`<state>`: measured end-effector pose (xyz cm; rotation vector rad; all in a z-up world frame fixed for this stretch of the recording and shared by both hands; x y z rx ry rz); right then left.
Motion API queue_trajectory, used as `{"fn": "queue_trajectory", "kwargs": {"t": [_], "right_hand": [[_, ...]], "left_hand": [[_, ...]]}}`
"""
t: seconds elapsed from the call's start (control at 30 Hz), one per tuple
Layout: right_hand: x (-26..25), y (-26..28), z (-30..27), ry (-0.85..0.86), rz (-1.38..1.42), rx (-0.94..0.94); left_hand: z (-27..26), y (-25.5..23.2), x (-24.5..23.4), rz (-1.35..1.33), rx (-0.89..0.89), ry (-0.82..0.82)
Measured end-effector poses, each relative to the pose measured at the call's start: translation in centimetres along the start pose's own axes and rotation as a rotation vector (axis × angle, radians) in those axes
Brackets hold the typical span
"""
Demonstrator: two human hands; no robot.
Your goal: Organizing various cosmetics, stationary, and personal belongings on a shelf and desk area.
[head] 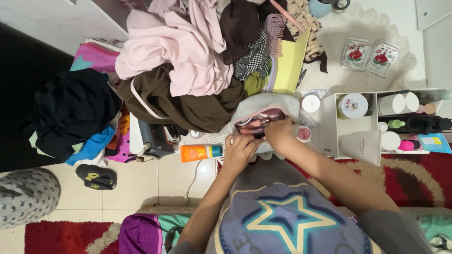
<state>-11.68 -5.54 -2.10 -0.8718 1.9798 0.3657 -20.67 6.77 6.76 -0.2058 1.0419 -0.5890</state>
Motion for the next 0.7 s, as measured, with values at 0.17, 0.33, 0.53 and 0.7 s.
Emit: {"fn": "queue_trajectory", "kwargs": {"t": [0.17, 0.33, 0.53, 0.7], "right_hand": [[1.0, -0.3, -0.5, 0.068, 0.007, 0.058], [0.0, -5.7, -5.1, -0.339, 0.429, 0.051], [-0.8, -8.9, -7.1, -0.421, 0.342, 0.417], [1.4, -8.0, -7.0, -0.411, 0.24, 0.438]], "left_hand": [[-0.9, 2.1, 0.7, -0.148, -0.085, -0.086], [-0.7, 5.5, 3.0, -0.284, -0.31, 0.056], [1.0, 7.0, 3.8, -0.206, -0.551, 0.325], [1.3, 3.9, 2.9, -0.111, -0.16, 0.072]]}}
Point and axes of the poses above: each hand's wrist, its own z-axis towards the middle knuckle, its own x-axis out of the palm, y = z × x, the point moved 6 cm from there along z, towards the middle knuckle, and after that the axes turned 8 degrees about -x, right-handed, at the moved point
